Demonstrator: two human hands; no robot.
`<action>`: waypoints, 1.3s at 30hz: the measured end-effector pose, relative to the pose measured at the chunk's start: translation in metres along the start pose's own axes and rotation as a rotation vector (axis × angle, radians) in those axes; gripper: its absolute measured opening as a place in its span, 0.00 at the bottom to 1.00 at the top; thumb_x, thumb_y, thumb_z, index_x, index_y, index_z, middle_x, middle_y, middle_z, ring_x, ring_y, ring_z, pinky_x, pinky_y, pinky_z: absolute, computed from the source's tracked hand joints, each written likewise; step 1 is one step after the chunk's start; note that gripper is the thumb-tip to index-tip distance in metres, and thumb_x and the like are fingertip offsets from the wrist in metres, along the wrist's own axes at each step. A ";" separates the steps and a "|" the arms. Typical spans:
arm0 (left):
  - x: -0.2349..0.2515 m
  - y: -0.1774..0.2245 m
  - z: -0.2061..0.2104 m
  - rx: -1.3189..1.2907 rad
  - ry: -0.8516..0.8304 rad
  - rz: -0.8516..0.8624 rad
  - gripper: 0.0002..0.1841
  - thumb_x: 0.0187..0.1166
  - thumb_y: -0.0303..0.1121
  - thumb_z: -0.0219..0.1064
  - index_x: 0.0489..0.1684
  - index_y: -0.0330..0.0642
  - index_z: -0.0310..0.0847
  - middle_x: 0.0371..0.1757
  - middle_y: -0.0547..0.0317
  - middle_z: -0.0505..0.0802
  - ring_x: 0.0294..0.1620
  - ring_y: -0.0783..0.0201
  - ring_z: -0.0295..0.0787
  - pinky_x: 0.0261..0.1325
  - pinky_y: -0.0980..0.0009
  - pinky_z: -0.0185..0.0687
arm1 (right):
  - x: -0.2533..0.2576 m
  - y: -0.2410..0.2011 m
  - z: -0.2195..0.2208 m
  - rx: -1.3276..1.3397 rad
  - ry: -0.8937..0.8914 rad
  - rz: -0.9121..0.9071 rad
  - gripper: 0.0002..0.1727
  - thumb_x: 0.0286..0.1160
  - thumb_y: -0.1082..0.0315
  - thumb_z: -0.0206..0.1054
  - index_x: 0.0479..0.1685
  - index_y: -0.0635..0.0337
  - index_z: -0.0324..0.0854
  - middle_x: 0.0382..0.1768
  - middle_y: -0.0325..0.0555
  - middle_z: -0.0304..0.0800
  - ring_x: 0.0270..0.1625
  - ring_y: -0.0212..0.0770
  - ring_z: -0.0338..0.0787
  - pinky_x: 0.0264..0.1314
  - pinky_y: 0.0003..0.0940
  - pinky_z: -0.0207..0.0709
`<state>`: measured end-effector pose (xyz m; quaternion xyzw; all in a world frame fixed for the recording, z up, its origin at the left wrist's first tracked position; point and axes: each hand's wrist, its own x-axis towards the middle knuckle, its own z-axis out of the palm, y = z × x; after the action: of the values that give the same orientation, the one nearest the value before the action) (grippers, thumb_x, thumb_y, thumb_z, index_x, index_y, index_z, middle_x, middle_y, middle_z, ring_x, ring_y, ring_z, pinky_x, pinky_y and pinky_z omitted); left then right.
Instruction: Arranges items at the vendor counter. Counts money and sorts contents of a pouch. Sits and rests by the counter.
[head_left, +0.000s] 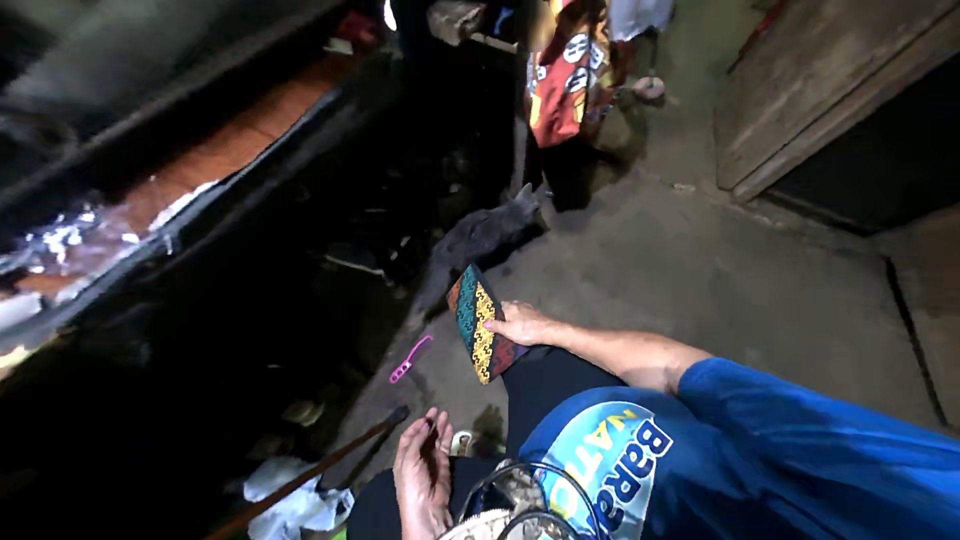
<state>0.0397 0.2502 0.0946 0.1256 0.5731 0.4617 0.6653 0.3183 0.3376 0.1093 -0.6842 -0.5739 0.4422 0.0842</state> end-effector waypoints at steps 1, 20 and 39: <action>0.000 0.000 0.000 0.005 -0.004 0.005 0.07 0.88 0.25 0.48 0.48 0.43 0.72 0.46 0.58 0.94 0.44 0.64 0.95 0.47 0.66 0.93 | -0.001 0.000 0.000 0.004 -0.002 -0.001 0.38 0.86 0.39 0.55 0.72 0.69 0.76 0.69 0.67 0.82 0.76 0.61 0.80 0.79 0.63 0.69; -0.004 -0.004 -0.001 0.018 -0.001 0.008 0.07 0.89 0.27 0.50 0.46 0.44 0.74 0.46 0.58 0.95 0.46 0.62 0.96 0.50 0.65 0.93 | -0.001 0.005 0.002 -0.007 0.001 -0.045 0.39 0.86 0.38 0.55 0.66 0.71 0.79 0.69 0.67 0.82 0.76 0.63 0.79 0.78 0.65 0.67; -0.001 -0.007 -0.004 -0.022 -0.008 0.012 0.07 0.89 0.28 0.50 0.45 0.44 0.75 0.46 0.57 0.95 0.45 0.61 0.96 0.50 0.64 0.93 | 0.001 0.007 0.003 -0.004 -0.005 -0.053 0.38 0.86 0.38 0.54 0.65 0.71 0.80 0.69 0.66 0.81 0.77 0.62 0.78 0.78 0.64 0.67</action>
<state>0.0397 0.2440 0.0895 0.1236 0.5646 0.4714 0.6662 0.3211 0.3345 0.1021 -0.6678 -0.5928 0.4405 0.0929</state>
